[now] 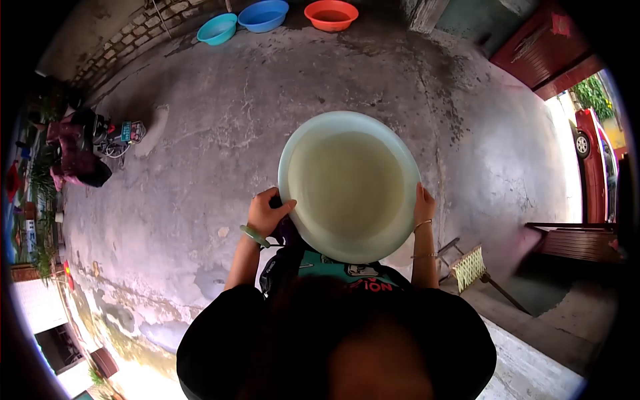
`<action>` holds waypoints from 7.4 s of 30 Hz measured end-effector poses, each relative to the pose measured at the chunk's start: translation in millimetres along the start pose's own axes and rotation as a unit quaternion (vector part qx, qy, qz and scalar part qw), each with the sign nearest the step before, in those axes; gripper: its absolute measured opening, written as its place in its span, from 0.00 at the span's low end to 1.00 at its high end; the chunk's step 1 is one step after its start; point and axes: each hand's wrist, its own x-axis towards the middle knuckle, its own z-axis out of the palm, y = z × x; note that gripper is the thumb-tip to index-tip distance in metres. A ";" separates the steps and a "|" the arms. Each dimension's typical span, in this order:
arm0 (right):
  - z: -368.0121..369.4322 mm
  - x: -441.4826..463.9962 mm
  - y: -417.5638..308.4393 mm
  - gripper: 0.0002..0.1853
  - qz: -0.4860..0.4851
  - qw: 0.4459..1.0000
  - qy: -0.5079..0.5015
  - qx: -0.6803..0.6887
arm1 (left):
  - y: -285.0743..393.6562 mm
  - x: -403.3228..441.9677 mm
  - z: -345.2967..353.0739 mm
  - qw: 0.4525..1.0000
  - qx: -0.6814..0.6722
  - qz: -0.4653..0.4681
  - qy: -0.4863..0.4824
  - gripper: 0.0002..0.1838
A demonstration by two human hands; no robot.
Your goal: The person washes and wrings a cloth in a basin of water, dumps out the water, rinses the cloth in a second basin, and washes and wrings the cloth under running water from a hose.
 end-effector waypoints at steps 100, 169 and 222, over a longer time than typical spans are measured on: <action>63.2 616.6 -126.1 0.30 0.443 0.657 0.602 0.100 | 202.1 1218.0 184.5 0.907 0.383 0.069 -0.159 0.24; -381.2 -1252.8 443.8 0.17 0.073 -0.057 0.825 0.558 | -118.5 -1340.0 709.9 0.106 0.159 0.643 -0.742 0.18; -1483.4 -1888.3 972.4 0.26 0.312 0.647 0.668 0.194 | -353.9 -2125.1 1028.4 0.608 0.302 -0.212 -0.703 0.16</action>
